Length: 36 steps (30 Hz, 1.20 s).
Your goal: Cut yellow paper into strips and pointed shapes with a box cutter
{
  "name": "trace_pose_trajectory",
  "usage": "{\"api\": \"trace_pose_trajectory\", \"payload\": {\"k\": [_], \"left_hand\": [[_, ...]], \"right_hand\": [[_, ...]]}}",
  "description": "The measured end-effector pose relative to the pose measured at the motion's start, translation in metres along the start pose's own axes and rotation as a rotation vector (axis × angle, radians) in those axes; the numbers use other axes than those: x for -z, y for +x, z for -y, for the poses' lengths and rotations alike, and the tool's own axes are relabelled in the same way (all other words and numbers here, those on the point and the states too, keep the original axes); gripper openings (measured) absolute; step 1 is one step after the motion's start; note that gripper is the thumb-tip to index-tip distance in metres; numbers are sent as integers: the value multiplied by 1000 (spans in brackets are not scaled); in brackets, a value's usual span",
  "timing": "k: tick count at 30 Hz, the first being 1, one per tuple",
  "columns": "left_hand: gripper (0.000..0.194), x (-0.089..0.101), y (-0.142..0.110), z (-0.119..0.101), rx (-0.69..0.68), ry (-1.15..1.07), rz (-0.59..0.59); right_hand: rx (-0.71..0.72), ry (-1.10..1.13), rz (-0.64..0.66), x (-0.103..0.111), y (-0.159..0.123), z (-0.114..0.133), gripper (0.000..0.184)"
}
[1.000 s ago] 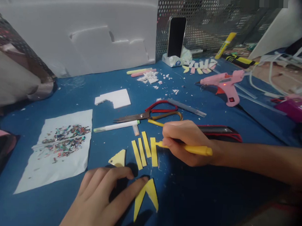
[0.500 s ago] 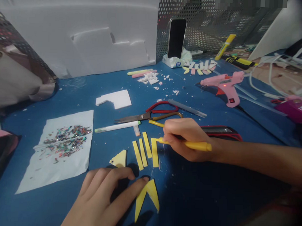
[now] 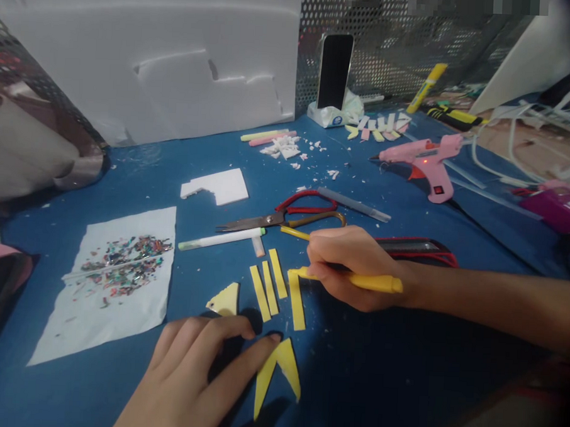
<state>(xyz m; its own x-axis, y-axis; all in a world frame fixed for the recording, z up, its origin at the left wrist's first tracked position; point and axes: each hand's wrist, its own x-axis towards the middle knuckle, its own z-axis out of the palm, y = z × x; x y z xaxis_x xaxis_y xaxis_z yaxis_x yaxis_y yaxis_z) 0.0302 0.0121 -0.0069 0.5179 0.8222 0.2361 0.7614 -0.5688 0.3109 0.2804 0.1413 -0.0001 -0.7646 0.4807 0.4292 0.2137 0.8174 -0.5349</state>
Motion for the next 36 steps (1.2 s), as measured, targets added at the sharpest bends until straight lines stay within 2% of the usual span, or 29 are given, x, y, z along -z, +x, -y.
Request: {"api": "trace_pose_trajectory", "payload": {"k": [7, 14, 20, 26, 33, 36], "left_hand": [[54, -3, -1, -1, -12, 14, 18], [67, -6, 5, -1, -148, 104, 30], [63, -6, 12, -4, -159, 99, 65], [39, -7, 16, -8, -172, 157, 36], [40, -6, 15, -10, -184, 199, 80], [39, -6, 15, -9, -184, 192, 71]], "right_hand": [[13, -5, 17, 0, 1, 0, 19], [26, 23, 42, 0, -1, 0, 19], [42, 53, 36, 0, -1, 0, 19], [73, 88, 8, -1, -2, -2, 14], [73, 124, 57, 1, -1, 0, 18], [58, 107, 28, 1, 0, 1, 18]]}}
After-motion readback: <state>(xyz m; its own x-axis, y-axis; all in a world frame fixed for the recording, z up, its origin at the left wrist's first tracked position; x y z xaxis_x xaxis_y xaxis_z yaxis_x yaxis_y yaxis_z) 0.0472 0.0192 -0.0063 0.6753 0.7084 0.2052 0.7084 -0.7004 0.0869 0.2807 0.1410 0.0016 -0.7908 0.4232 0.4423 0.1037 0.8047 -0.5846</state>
